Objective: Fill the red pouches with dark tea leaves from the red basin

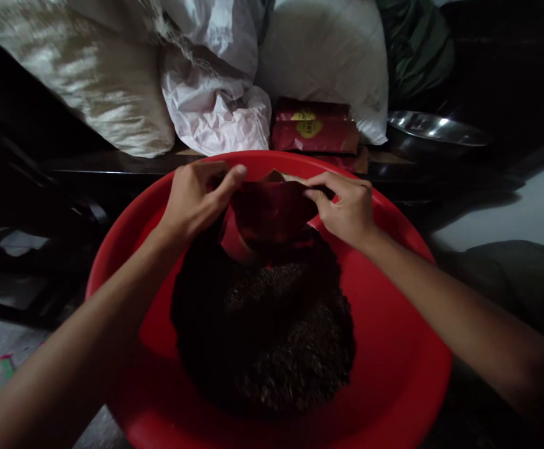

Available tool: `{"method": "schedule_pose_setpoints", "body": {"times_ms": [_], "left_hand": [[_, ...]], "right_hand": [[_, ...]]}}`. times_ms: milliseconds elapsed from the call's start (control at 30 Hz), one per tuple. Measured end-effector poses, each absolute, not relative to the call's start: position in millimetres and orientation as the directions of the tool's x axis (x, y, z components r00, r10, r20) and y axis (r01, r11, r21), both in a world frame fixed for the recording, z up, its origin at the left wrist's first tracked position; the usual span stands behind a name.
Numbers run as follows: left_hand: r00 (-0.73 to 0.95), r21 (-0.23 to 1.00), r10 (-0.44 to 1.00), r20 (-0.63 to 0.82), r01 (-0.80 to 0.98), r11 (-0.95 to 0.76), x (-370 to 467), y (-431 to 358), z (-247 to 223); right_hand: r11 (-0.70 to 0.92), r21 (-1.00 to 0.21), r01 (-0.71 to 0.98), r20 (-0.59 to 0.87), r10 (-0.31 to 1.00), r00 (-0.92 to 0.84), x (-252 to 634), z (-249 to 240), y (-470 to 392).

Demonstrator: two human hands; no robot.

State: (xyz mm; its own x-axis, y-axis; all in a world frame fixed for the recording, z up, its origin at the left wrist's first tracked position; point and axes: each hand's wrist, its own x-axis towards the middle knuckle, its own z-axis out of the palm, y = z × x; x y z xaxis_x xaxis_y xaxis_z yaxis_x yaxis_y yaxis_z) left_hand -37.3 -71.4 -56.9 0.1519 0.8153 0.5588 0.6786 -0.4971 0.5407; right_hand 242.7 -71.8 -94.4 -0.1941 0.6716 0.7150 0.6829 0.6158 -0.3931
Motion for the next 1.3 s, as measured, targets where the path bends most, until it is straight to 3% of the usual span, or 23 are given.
{"method": "schedule_pose_setpoints", "body": {"times_ms": [100, 167, 267, 333, 467, 567, 700, 867, 967, 1100, 1300], "left_hand": [[0.28, 0.493, 0.729, 0.625, 0.583, -0.646, -40.0, -63.2, -64.7], [0.283, 0.562, 0.745, 0.604, 0.511, -0.65, -43.9, -54.8, -72.6], [0.281, 0.657, 0.788, 0.548, 0.439, -0.613, -44.6, -51.5, -77.1], [0.249, 0.634, 0.779, 0.576, 0.465, -0.618, -39.6, -57.5, -72.2], [0.117, 0.554, 0.708, 0.697, 0.539, -0.635, -25.9, -70.9, -59.8], [0.065, 0.616, 0.726, 0.685, 0.48, -0.625, -21.3, -69.0, -65.8], [0.244, 0.678, 0.792, 0.559, 0.415, -0.606, -18.0, -65.2, -83.5], [0.273, 0.607, 0.754, 0.597, 0.46, -0.648, -13.4, -75.0, -81.9], [0.259, 0.636, 0.763, 0.593, 0.431, -0.64, -16.2, -74.1, -80.9], [0.291, 0.655, 0.728, 0.621, 0.318, -0.685, -20.1, -68.0, -87.6], [0.203, 0.439, 0.579, 0.79, 0.471, -0.765, -9.1, -77.9, -84.9]], "right_hand": [[0.642, -0.381, 0.665, 0.737, 0.646, -0.2, 242.3, -95.6, -76.0], [0.645, -0.391, 0.657, 0.705, 0.668, -0.237, 243.2, -90.3, -77.5], [0.622, -0.354, 0.699, 0.557, 0.74, -0.376, 245.5, -77.7, -80.3], [0.618, -0.278, 0.735, 0.469, 0.755, -0.458, 246.4, -70.5, -83.1], [0.612, -0.174, 0.771, 0.577, 0.698, -0.424, 249.8, -64.6, -85.3], [0.575, -0.166, 0.801, 0.643, 0.679, -0.354, 260.0, -65.3, -80.1], [0.568, -0.115, 0.815, 0.515, 0.736, -0.44, 271.3, -67.8, -78.6], [0.597, -0.002, 0.802, 0.505, 0.693, -0.514, 255.4, -66.9, -95.7], [0.598, -0.053, 0.8, 0.558, 0.682, -0.473, 245.5, -70.0, -99.8], [0.57, -0.219, 0.792, 0.615, 0.711, -0.341, 243.4, -77.4, -97.9], [0.571, -0.301, 0.764, 0.564, 0.752, -0.34, 238.9, -68.6, -105.3]]}}
